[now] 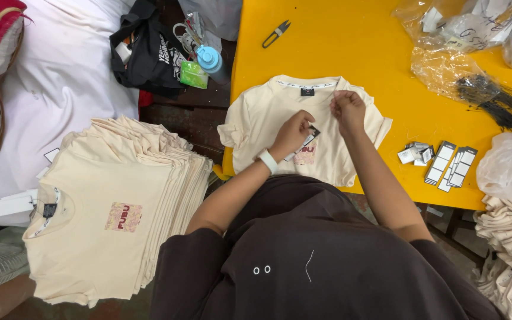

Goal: Applying brand or price tags to t-shirts and folding them into organized stacks on a work table.

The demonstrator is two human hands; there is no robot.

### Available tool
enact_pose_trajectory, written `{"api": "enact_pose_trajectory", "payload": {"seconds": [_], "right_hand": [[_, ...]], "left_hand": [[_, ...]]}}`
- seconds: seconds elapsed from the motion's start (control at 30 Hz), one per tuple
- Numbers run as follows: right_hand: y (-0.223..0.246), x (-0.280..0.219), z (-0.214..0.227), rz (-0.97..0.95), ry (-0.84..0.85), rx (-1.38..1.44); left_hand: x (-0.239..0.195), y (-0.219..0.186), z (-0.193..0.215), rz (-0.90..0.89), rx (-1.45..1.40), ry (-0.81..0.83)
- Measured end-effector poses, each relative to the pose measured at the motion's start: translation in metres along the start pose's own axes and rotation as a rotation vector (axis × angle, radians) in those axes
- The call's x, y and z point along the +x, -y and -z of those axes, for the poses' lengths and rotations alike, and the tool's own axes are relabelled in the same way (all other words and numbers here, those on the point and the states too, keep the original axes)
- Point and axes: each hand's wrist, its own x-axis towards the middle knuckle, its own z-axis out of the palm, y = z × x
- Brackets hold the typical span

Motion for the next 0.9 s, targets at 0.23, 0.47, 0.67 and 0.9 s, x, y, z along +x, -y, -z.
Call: {"api": "enact_pose_trajectory", "payload": {"seconds": [0.23,0.47,0.67,0.9], "right_hand": [[-0.012,0.037,-0.004,0.223,-0.036,-0.391],[-0.002,0.023,-0.010,0.437,-0.037,-0.658],[-0.007,0.039,-0.011,0.478,0.011,-0.718],[-0.009,0.052,-0.016,0.483,0.216,-0.739]], "left_hand": [[0.068,0.007,0.029,-0.179,0.560,-0.134],[0.123,0.058,0.005,-0.465,0.769,-0.130],[0.129,0.066,0.006,-0.364,0.602,-0.134],[0.127,0.065,0.012,-0.390,0.676,-0.061]]}}
